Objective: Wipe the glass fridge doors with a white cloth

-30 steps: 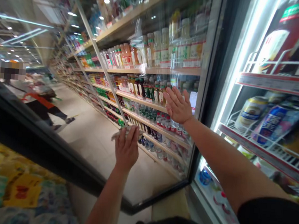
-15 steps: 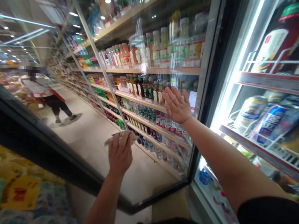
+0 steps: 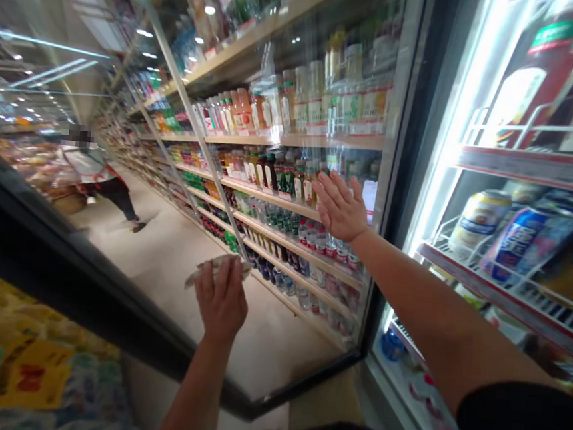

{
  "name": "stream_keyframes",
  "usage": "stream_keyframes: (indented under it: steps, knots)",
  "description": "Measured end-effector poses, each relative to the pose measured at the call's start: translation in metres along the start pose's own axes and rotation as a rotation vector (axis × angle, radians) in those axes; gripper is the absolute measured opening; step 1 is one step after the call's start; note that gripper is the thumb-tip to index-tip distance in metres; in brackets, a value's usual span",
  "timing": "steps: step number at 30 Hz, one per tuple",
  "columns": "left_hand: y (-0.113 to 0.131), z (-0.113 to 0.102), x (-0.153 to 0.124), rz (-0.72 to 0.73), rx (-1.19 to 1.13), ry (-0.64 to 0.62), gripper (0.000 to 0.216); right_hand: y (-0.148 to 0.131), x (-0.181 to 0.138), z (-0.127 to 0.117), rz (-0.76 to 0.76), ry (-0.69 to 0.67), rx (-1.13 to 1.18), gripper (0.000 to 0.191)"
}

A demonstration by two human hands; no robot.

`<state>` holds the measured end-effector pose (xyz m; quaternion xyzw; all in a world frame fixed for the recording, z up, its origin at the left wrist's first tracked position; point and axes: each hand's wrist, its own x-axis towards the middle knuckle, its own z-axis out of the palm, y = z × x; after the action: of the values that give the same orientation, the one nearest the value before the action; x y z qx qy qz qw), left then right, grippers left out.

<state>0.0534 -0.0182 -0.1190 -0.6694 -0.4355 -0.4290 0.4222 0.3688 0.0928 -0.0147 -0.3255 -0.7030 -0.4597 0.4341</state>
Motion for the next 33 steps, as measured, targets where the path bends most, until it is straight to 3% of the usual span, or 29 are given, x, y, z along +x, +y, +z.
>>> stream_keyframes:
  steps: [5,8,10,12,19,26,33]
  knots:
    - [-0.006,-0.009,0.038,-0.206,0.027,0.105,0.061,0.0,-0.002,0.0,0.056,-0.107,0.063,0.065]
    - [0.013,0.002,0.014,-0.167,0.017,0.06,0.059,0.0,-0.003,0.0,0.059,-0.118,0.082,0.066]
    - [0.025,0.01,-0.008,-0.065,0.005,-0.018,0.056,0.0,-0.003,0.0,0.059,-0.116,0.083,0.067]
    - [0.026,0.013,-0.017,-0.017,-0.003,-0.054,0.055,0.0,-0.002,0.0,0.061,-0.125,0.079,0.065]
    - [0.0,-0.001,0.029,-0.171,0.013,0.115,0.058,-0.001,-0.001,0.001,0.048,-0.092,0.058,0.066]
    - [0.022,0.011,-0.019,0.03,0.013,-0.073,0.06,0.0,-0.001,0.0,0.042,-0.078,0.044,0.065]
    - [0.003,-0.003,0.022,-0.12,0.023,0.09,0.06,-0.001,0.0,-0.001,0.023,-0.015,0.047,0.068]
